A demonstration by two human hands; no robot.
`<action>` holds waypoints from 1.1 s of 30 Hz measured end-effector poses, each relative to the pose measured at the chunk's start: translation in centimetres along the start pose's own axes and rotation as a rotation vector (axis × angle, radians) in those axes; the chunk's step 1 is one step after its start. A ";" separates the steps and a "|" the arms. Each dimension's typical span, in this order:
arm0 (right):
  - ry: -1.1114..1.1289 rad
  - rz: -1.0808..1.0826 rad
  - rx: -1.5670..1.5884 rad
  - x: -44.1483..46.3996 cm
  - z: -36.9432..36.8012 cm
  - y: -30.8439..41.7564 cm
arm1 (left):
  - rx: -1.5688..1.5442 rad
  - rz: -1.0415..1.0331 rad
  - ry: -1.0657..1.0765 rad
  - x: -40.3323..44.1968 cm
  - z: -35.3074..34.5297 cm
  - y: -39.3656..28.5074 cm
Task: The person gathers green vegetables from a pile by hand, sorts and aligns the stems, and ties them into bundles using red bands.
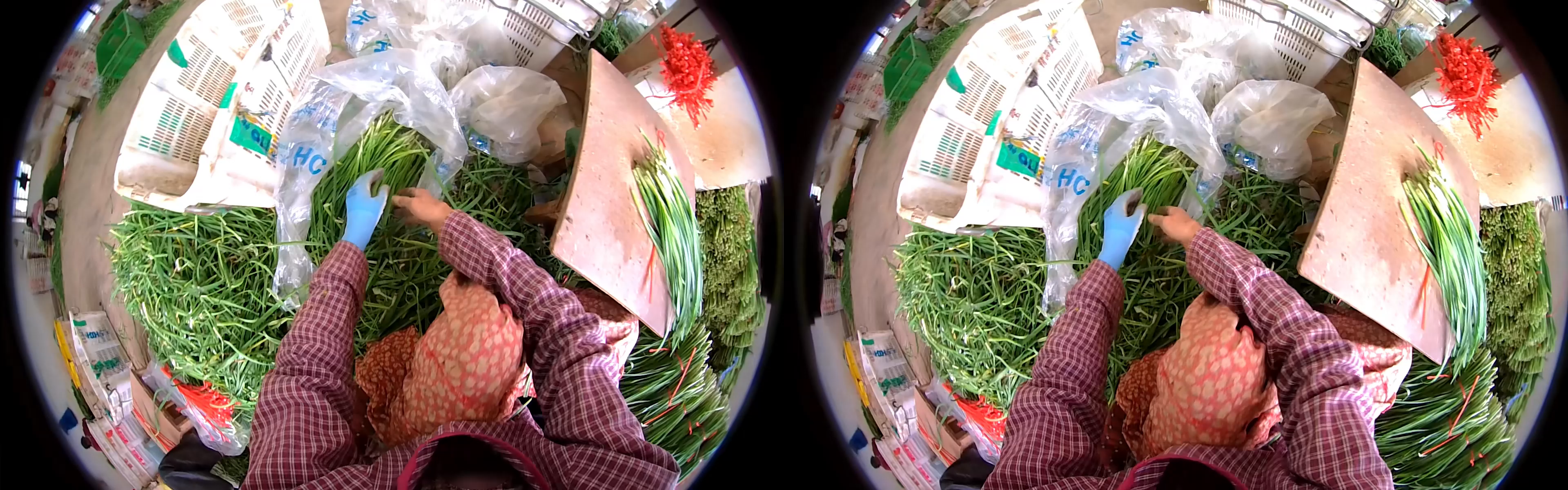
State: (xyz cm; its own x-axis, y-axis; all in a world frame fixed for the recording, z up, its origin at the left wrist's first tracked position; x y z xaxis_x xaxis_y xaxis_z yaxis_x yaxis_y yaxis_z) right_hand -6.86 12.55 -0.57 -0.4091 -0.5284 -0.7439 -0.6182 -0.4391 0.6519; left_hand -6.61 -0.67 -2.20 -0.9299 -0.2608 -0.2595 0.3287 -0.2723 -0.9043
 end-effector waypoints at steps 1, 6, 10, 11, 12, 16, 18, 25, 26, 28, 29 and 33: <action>-0.066 0.019 0.111 0.0 0.3 -0.3 | 0.184 -0.133 -0.107 -0.4 -0.1 -1.1; -0.411 0.103 0.629 3.0 5.7 2.0 | 0.614 -0.269 -0.292 4.8 -3.1 -1.5; -0.568 0.223 0.721 4.5 10.5 1.9 | 0.860 -0.036 -0.194 7.0 -4.8 0.3; -0.572 0.216 0.724 4.8 11.3 1.8 | 0.860 -0.033 -0.186 7.3 -5.2 0.4; -0.648 0.254 0.680 4.6 12.5 2.0 | 0.940 -0.008 -0.193 7.6 -5.5 0.5; -0.716 0.317 0.607 4.6 14.2 2.4 | 1.056 0.051 -0.184 8.7 -5.3 0.9; -0.714 0.322 0.592 4.0 14.3 2.5 | 1.075 0.050 -0.193 9.1 -4.9 1.1; -0.469 0.336 0.326 2.0 10.1 1.7 | 0.424 -0.169 -0.312 5.9 -0.4 0.5; -0.491 0.357 0.249 2.1 9.0 1.4 | 0.325 -0.266 -0.352 5.1 -0.2 0.3; -0.519 0.430 0.052 2.7 7.7 1.6 | 0.316 -0.338 -0.391 3.2 -0.4 -1.3; -0.541 0.380 -0.050 3.2 7.3 1.2 | 0.301 -0.413 -0.425 2.1 -0.7 -2.6; -0.535 0.479 0.214 2.3 5.5 3.0 | 0.556 -0.504 -0.456 -1.7 -3.4 -3.6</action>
State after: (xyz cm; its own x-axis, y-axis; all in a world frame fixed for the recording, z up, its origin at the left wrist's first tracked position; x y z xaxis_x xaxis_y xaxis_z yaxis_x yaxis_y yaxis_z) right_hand -13.39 14.01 -1.14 -0.9031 -0.1763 -0.3915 -0.3852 -0.0703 0.9202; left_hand -6.79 3.91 0.29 -0.8687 -0.3000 0.3942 0.0401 -0.8358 -0.5476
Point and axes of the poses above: each hand's wrist, its own x-axis towards the middle knuckle, its own z-axis out of the back of the hand, y = z × x, the point moved 7 cm from there along x, towards the middle knuckle, and after that the axes turned 10 degrees about -y, right-handed, at the moved point
